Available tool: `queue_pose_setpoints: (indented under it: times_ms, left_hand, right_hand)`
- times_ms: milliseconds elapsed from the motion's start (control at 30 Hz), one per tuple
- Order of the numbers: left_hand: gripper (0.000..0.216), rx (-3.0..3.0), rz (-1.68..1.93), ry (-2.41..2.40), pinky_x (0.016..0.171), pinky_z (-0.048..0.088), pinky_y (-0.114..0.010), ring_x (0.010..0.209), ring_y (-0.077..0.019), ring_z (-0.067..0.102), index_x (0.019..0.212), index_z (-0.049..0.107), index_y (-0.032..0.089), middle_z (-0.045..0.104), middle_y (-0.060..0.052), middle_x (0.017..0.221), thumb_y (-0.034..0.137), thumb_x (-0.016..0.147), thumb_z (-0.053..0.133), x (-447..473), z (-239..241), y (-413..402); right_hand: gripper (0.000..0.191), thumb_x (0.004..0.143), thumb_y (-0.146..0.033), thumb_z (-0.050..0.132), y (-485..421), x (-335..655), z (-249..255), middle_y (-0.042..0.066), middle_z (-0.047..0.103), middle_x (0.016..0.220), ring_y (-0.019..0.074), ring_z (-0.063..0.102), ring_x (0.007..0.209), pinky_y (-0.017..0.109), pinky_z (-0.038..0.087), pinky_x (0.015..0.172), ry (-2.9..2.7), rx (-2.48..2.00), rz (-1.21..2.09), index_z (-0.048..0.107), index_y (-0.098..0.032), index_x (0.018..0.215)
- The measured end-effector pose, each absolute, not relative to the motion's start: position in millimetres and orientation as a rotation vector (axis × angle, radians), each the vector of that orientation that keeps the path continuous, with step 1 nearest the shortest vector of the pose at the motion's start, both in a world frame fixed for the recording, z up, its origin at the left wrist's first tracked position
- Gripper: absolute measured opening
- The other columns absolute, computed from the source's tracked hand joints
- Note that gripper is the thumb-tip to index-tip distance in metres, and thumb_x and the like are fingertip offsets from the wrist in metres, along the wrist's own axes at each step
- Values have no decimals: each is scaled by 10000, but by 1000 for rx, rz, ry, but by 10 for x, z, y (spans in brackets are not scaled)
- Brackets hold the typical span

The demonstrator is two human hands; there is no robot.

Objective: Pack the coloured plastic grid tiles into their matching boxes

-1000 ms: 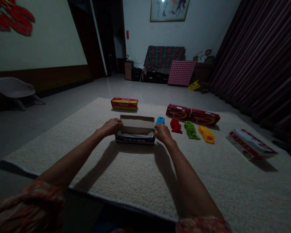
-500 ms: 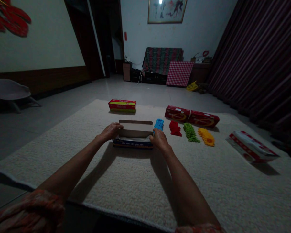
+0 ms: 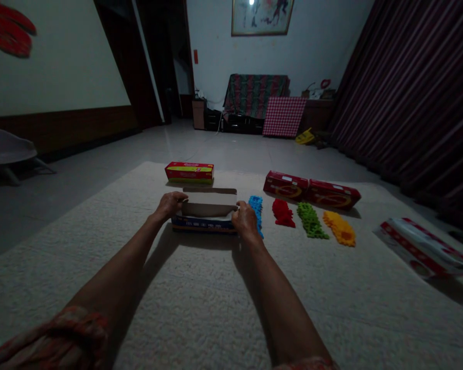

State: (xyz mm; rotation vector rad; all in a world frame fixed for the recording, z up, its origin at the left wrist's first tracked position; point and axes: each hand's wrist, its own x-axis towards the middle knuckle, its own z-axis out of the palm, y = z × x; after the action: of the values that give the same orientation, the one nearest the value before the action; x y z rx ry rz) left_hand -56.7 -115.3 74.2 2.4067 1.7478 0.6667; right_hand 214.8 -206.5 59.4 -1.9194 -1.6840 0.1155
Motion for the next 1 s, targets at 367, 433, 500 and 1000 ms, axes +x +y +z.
queue_pose_setpoints:
  times_ms: [367,433,500,1000]
  left_hand:
    - [329,2137,929,1478,905,583,-288,996,-221,749,1042,803,164,799,-69,1071,148,778,606,-496,674,-697]
    - [306,2048,998,1407,903,590,-315,975,-229,752,971,811,164,806,-72,1028,149,737,614,-510,642,-631]
    - [280,1962,1016,1324,898,595,-340,956,-233,753,927,809,155,810,-83,977,168,717,624,-543,622,-571]
    - [272,1882,929,1158,899,596,-404,855,-249,745,832,799,174,793,-79,850,357,649,718,-559,703,-448]
  right_hand:
    - [374,802,-136,484,-1812,2334,544,115,716,978,231,648,884,334,492,856,-1546,-1842,59,705,-148,1104]
    - [365,791,-129,483,-1785,2320,506,119,712,968,240,640,886,342,493,858,-1577,-1811,61,703,-156,1081]
    - [365,788,-120,483,-1773,2326,463,129,710,971,246,638,891,351,493,864,-1616,-1798,63,698,-151,1081]
    - [263,912,-254,503,-1845,2947,786,54,754,914,169,657,781,275,483,729,-1889,-1648,343,748,-174,968]
